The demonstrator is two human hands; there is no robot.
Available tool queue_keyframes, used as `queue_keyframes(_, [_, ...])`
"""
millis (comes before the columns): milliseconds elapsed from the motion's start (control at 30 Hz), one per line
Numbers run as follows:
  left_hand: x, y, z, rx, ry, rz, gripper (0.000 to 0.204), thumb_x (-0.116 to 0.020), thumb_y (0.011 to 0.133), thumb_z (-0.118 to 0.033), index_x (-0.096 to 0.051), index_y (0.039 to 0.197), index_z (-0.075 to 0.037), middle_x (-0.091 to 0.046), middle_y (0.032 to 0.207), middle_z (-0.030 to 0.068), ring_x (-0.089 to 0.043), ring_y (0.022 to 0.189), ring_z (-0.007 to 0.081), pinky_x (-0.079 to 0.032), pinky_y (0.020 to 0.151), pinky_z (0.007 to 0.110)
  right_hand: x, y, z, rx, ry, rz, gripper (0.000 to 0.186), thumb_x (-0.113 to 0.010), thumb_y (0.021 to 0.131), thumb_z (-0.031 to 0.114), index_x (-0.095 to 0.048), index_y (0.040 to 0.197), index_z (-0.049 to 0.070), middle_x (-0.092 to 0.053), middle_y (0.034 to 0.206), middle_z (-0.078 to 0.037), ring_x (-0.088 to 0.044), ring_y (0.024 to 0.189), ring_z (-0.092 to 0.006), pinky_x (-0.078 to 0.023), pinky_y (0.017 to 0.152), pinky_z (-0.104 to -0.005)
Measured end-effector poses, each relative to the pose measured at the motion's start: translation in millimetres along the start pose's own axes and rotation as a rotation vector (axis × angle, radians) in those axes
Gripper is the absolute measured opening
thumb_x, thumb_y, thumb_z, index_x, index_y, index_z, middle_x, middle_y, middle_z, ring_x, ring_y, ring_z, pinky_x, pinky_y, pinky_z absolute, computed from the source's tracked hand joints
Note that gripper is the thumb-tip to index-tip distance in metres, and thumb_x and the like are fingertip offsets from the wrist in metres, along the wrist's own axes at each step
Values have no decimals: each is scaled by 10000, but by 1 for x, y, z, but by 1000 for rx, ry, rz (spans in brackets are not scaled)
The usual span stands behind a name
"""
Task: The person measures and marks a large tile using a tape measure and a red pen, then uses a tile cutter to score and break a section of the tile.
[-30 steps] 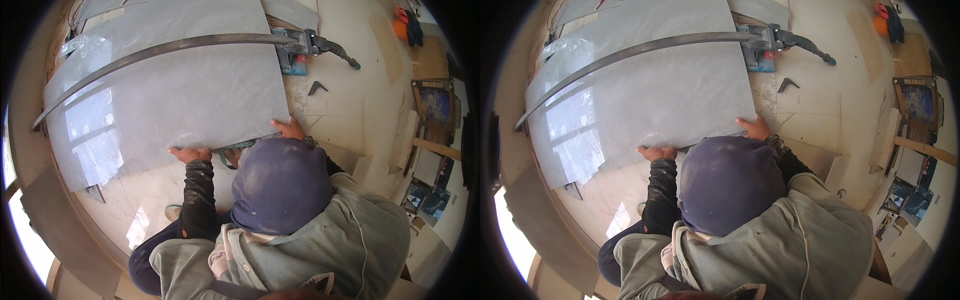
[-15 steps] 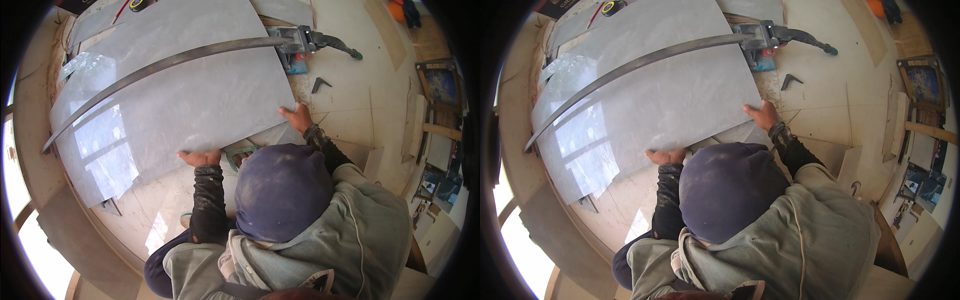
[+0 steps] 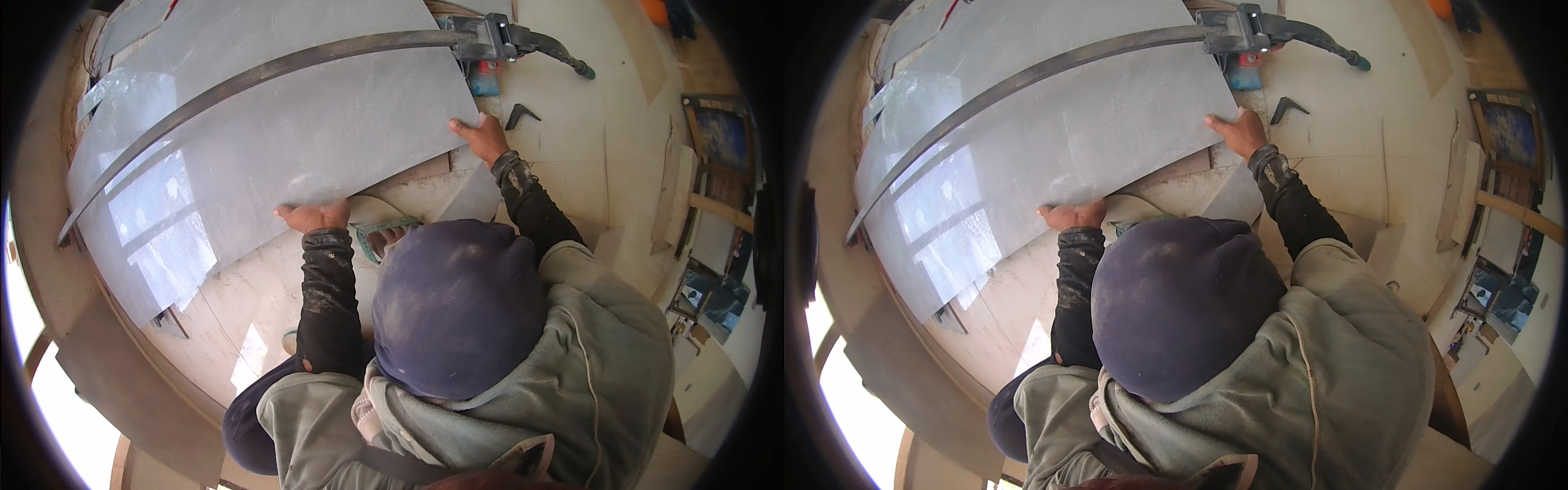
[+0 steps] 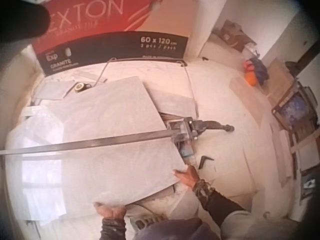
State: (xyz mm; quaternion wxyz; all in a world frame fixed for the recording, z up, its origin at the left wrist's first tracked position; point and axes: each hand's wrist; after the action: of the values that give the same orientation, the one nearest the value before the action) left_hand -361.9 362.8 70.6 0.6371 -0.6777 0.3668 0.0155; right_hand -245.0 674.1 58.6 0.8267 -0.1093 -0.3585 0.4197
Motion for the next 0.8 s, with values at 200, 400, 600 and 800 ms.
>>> queue_keyframes(200, [-1,3,-2,-37,-13,-2,853,-324,927,-745,-420,1472,-96,-445,1514,108,-451,1341,324,-338,1155,518,2,-3,11,-123,13,38,515,-812,836,317,-663,1117,-88,-716,1048,-178,-674,947,-235,-519,830,-363])
queue_keyframes(400, [-5,8,3,-123,5,-129,765,-272,956,-648,-456,1464,-106,-462,1519,94,-426,1385,320,-289,1171,540,2,1,5,-109,30,56,543,-821,834,330,-652,1131,-91,-711,1058,-168,-665,956,-227,-517,824,-352])
queue_keyframes(600, [2,11,3,-85,40,-84,897,-319,935,-736,-262,1561,-95,-323,1590,127,-349,1432,315,-253,1202,525,19,-4,13,-40,-180,179,533,-774,855,442,-683,1005,-61,-713,844,-130,-671,705,-199,-530,643,-348])
queue_keyframes(800, [9,18,-1,-134,48,-171,820,-257,945,-705,-381,1519,-133,-392,1564,104,-366,1427,317,-248,1193,548,138,-3,108,-81,-808,-160,427,-734,786,464,-722,797,37,-690,690,-145,-685,602,-227,-560,651,-382])
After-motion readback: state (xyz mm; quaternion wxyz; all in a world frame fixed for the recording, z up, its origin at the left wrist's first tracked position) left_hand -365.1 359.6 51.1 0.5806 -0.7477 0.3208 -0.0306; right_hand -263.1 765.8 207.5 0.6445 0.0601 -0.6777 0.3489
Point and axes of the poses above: each hand's wrist, its own y-axis towards the middle knuckle, its own x-axis out of the back of the hand, z = x × y
